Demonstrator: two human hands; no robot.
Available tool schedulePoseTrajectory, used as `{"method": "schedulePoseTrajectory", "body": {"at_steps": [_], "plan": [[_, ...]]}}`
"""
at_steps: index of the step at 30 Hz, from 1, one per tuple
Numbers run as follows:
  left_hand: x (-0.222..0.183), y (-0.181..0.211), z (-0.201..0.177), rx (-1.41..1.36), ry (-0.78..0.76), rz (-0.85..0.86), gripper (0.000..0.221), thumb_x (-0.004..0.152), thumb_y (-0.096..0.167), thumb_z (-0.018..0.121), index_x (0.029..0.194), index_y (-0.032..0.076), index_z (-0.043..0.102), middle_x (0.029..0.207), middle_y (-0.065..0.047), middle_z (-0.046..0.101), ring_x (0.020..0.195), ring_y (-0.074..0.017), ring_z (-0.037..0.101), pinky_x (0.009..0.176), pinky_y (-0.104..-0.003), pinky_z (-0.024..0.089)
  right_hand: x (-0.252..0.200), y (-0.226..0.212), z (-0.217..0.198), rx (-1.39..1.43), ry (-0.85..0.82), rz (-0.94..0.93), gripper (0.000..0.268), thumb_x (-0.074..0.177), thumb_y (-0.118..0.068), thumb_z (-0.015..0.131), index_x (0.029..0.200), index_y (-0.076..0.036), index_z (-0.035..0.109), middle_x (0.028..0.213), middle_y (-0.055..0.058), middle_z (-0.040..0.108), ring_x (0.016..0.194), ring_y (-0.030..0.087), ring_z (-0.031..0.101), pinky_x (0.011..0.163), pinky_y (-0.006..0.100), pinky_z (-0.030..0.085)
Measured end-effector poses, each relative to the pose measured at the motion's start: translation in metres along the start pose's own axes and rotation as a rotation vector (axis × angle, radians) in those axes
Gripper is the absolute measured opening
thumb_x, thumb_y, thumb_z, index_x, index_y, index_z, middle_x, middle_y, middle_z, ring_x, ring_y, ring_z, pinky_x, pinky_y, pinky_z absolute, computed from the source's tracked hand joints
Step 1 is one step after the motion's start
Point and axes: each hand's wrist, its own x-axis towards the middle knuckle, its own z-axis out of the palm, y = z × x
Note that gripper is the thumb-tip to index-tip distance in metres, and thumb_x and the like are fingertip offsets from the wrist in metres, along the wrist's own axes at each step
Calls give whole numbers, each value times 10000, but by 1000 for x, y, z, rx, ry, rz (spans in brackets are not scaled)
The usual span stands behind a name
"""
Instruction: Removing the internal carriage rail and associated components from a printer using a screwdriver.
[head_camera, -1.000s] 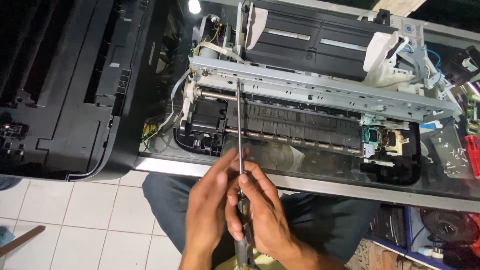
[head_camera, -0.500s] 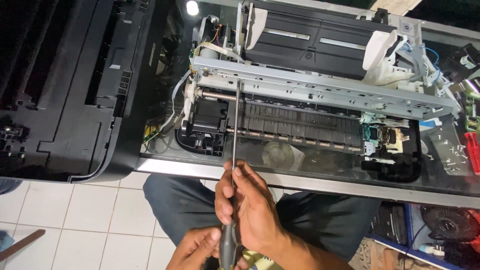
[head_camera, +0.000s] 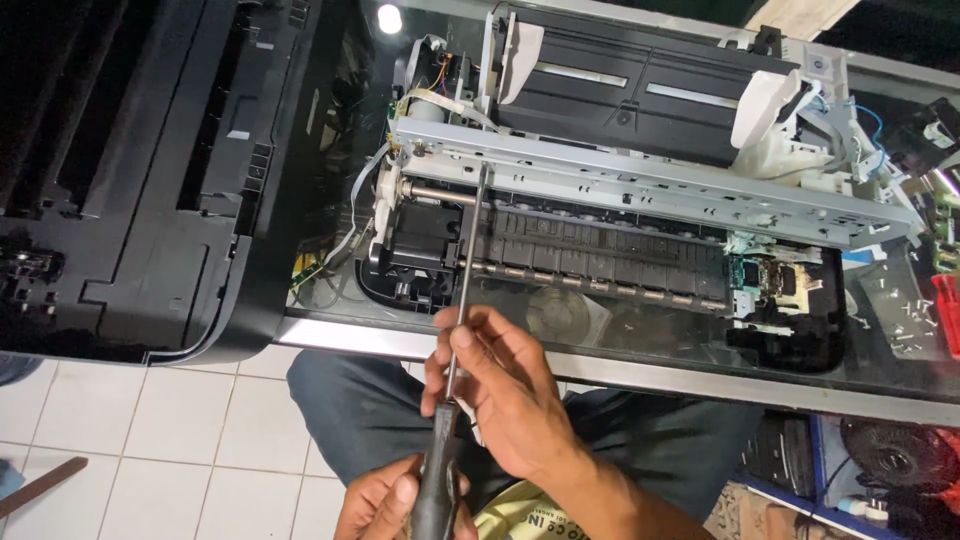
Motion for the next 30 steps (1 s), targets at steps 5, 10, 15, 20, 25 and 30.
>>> {"method": "schedulePoseTrajectory", "body": {"at_steps": [5, 10, 15, 20, 25, 30], "plan": [[-5, 7, 15, 82, 95, 25, 484, 886, 313, 684, 912, -166, 746, 701, -332, 816, 514, -316, 725, 487, -351, 557, 8, -8, -3, -196, 96, -50, 236, 926, -117, 712, 1095, 37, 652, 699, 129, 645, 541, 282, 643, 561, 343, 475], [10, -4, 0, -33, -208, 197, 500, 885, 291, 843, 975, -101, 546, 755, -290, 735, 621, -320, 719, 562, -352, 564, 14, -3, -9, -122, 78, -8, 258, 930, -107, 694, 1094, 89, 656, 722, 187, 633, 561, 320, 623, 551, 406, 544], [9, 3, -5, -227, -219, -153, 666, 942, 307, 576, 1317, -243, 569, 930, -394, 739, 793, -417, 746, 772, -434, 597, 15, -6, -10, 96, 7, 100, 293, 972, -44, 605, 1207, 127, 572, 779, 116, 566, 572, 199, 537, 504, 378, 476], [14, 4, -13, -74, -251, -27, 673, 874, 457, 738, 1091, -173, 650, 820, -288, 752, 649, -270, 692, 574, -308, 518, 16, -13, -7, 68, -67, 119, 360, 982, -61, 597, 1295, 112, 556, 820, 133, 604, 631, 230, 583, 567, 414, 531], [16, -4, 1, -22, -207, 217, 539, 921, 381, 767, 947, -146, 656, 740, -284, 734, 544, -267, 661, 468, -321, 511, 21, -15, -6, -74, -41, 20, 338, 998, -154, 614, 1262, 54, 578, 842, 178, 665, 654, 274, 657, 604, 438, 608], [17, -10, -2, 144, -119, 376, 471, 927, 333, 781, 1006, -117, 667, 742, -168, 751, 573, -175, 660, 502, -265, 480, 32, -9, -17, -97, 21, -22, 190, 987, -87, 630, 1071, 80, 665, 863, 116, 633, 696, 244, 610, 576, 398, 547]]}}
